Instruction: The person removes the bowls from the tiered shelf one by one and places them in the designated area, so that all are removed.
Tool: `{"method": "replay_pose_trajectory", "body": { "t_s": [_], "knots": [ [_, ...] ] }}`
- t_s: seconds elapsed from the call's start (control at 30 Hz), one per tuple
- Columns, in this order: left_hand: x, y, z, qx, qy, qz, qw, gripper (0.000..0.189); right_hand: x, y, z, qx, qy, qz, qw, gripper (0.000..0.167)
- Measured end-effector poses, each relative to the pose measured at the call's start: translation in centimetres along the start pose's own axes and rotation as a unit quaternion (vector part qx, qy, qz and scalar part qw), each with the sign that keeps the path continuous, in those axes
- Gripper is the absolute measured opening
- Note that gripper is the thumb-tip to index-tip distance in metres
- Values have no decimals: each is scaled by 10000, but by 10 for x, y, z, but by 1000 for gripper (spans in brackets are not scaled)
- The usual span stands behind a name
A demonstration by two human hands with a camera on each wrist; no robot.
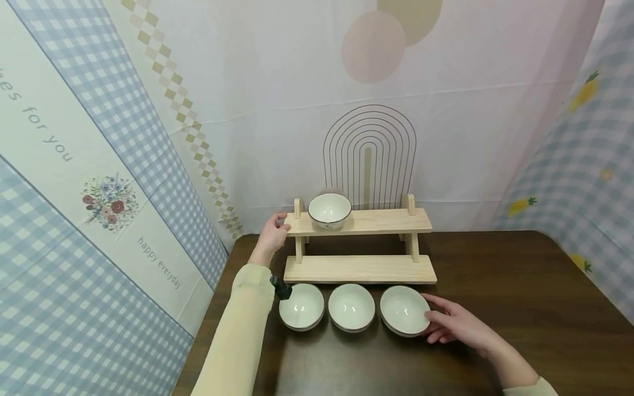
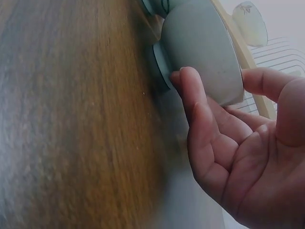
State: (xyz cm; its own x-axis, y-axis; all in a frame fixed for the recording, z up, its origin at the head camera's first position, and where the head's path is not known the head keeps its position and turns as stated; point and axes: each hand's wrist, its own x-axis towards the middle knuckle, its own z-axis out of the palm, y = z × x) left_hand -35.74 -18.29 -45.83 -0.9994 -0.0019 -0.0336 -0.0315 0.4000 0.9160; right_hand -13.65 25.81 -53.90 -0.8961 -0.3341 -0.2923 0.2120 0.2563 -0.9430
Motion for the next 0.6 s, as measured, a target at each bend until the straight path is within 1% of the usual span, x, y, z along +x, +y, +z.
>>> {"method": "replay_pose_trajectory", "body": {
  "t_s": [0.17,0.3,0.6],
  "knots": [
    [-1,0,0,40,25,8,10000,45,-2,-2,-2,-141,73,117,9998,78],
    [-1,0,0,57,32,-5,10000,45,-1,-1,-3,-224,164,161,9995,78],
    [2,-1,0,63,-1,2,10000,45,-1,-3,-5,-321,214,106,9992,76]
  ]
}}
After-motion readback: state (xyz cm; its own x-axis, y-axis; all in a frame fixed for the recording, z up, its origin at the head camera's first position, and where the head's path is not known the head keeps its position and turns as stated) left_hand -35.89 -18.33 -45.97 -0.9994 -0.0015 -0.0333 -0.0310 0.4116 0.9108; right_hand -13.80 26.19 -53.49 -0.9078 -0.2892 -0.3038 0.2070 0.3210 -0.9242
